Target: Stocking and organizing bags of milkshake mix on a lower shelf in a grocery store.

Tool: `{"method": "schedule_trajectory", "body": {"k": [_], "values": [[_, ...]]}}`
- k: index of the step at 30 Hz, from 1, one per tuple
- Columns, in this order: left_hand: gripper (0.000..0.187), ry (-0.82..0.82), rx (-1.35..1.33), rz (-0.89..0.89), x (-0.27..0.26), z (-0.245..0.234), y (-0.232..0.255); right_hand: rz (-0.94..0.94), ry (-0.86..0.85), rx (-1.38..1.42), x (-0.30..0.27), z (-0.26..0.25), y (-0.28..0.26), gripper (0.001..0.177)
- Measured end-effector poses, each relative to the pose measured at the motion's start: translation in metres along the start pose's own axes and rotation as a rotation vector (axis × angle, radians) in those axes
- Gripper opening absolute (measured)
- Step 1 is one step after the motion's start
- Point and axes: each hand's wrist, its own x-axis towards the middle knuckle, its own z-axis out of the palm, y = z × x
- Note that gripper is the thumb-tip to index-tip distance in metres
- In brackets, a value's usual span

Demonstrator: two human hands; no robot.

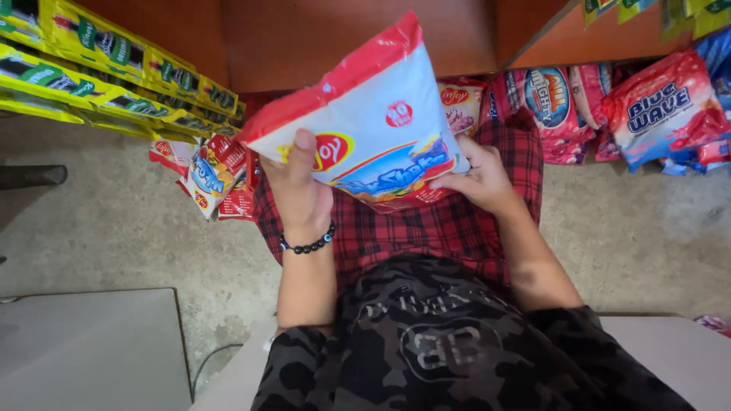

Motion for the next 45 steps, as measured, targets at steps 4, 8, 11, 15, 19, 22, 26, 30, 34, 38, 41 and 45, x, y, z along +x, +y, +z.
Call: {"method": "schedule_trajectory", "body": {"k": [4,8,11,15,19,22,26,30,34,38,41,45], "values": [[0.050,-0.041,-0.075,-0.039,0.000,0.004,0.008,-0.249,-0.028,0.063,0.002,-0.013,-0.046,0.060],[0.051,-0.110,0.041,-0.004,-0.011,0.006,0.001,-0.434,0.028,0.349,-0.003,-0.007,-0.077,0.070],[0.051,-0.021,0.017,-0.052,-0.010,0.011,0.002,-0.304,0.173,0.097,-0.006,0.001,-0.028,0.041],[0.052,-0.018,0.005,-0.057,-0.012,0.006,-0.004,-0.306,0.177,0.092,-0.004,-0.002,-0.044,0.040],[0.054,-0.158,0.119,-0.069,-0.017,0.011,-0.002,-0.465,0.131,0.095,0.005,0.008,-0.030,0.055],[0.067,-0.272,0.057,-0.126,-0.011,0.023,0.013,-0.411,0.208,0.307,0.012,0.023,-0.014,0.055],[0.086,-0.345,0.066,-0.251,-0.014,0.016,0.007,-0.309,0.302,0.654,0.022,0.023,-0.030,0.054],[0.070,-0.388,0.464,-0.207,-0.039,-0.003,-0.041,-0.270,0.365,0.655,0.030,0.021,-0.030,0.046],[0.063,-0.239,0.310,-0.219,-0.045,-0.002,-0.045,-0.279,0.154,0.396,0.023,0.007,-0.026,0.065],[0.056,-0.261,0.352,-0.079,-0.040,-0.003,-0.033,-0.270,-0.233,0.531,0.004,0.002,-0.003,0.106],[0.055,-0.287,0.328,-0.075,-0.031,0.006,-0.020,-0.107,-0.191,0.323,-0.010,0.009,0.008,0.104],[0.057,-0.333,0.297,-0.099,-0.021,0.030,0.003,-0.084,0.006,0.665,-0.016,0.028,0.011,0.099]]}}
